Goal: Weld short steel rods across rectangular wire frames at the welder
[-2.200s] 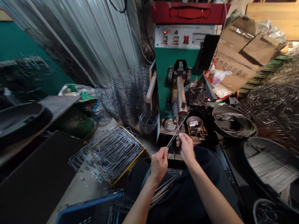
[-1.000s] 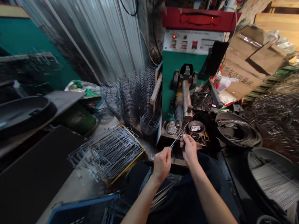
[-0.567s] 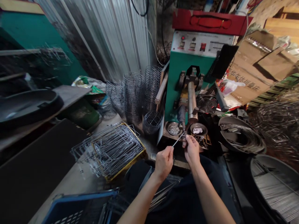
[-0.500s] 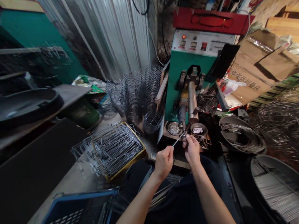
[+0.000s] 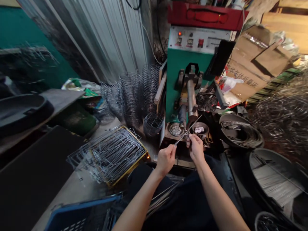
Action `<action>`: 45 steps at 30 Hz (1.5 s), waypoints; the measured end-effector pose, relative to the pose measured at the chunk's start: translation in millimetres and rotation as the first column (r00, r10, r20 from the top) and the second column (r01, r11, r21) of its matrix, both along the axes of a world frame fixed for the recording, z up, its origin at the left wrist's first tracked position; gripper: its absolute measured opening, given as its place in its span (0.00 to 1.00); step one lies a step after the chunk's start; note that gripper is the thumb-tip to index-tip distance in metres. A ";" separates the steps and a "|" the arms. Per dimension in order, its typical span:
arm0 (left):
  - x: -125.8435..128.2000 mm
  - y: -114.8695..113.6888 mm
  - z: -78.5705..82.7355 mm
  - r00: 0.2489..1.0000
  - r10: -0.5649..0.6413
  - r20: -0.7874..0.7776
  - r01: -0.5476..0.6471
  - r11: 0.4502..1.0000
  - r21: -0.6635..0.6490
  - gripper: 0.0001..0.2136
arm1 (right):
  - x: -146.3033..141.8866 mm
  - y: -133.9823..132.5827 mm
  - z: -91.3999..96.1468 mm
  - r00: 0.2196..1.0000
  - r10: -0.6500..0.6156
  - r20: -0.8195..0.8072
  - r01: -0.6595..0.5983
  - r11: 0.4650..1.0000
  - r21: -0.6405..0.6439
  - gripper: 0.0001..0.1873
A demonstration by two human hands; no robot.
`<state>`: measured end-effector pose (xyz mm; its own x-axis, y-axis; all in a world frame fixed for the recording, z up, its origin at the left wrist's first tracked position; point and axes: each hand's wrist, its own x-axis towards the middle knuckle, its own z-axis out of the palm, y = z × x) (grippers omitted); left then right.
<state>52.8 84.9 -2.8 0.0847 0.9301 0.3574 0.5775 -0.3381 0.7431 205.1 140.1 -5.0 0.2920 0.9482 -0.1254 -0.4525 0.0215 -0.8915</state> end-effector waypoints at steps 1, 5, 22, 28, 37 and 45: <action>0.7 4.1 -0.1 1.000 -0.014 -0.001 0.014 1.000 0.007 0.15 | 2.8 1.5 -0.1 1.000 -0.004 0.005 0.004 1.000 0.002 0.18; 2.8 23.2 -0.5 0.999 -0.048 0.008 0.048 0.999 0.018 0.15 | 11.9 11.2 -1.6 1.000 0.000 0.005 0.000 1.000 -0.007 0.19; -8.4 45.6 5.2 0.991 -0.108 0.076 0.114 0.991 -0.075 0.16 | 25.6 24.3 2.0 0.989 0.117 0.091 -0.119 0.993 0.007 0.18; -7.0 43.5 3.6 0.982 -0.122 -0.142 0.128 0.991 0.034 0.17 | 36.9 -19.0 -7.1 0.977 0.172 0.130 -0.155 0.979 -0.132 0.23; -132.7 -57.1 -9.7 0.871 -0.010 -0.491 -0.007 0.999 -0.031 0.10 | 26.1 -130.5 -77.8 0.498 0.783 0.372 -0.652 0.621 -0.434 0.23; -314.3 -88.6 -55.1 0.391 0.862 0.323 -0.828 0.483 -0.284 0.26 | 16.6 -144.8 -90.5 0.280 0.774 0.568 -0.648 0.589 -0.483 0.24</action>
<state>-261.5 -3.7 -57.8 -0.8806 0.4660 0.0862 0.2086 0.2178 0.9534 221.7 -4.8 -95.4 -0.4436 0.8136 -0.3758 0.4912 -0.1300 -0.8613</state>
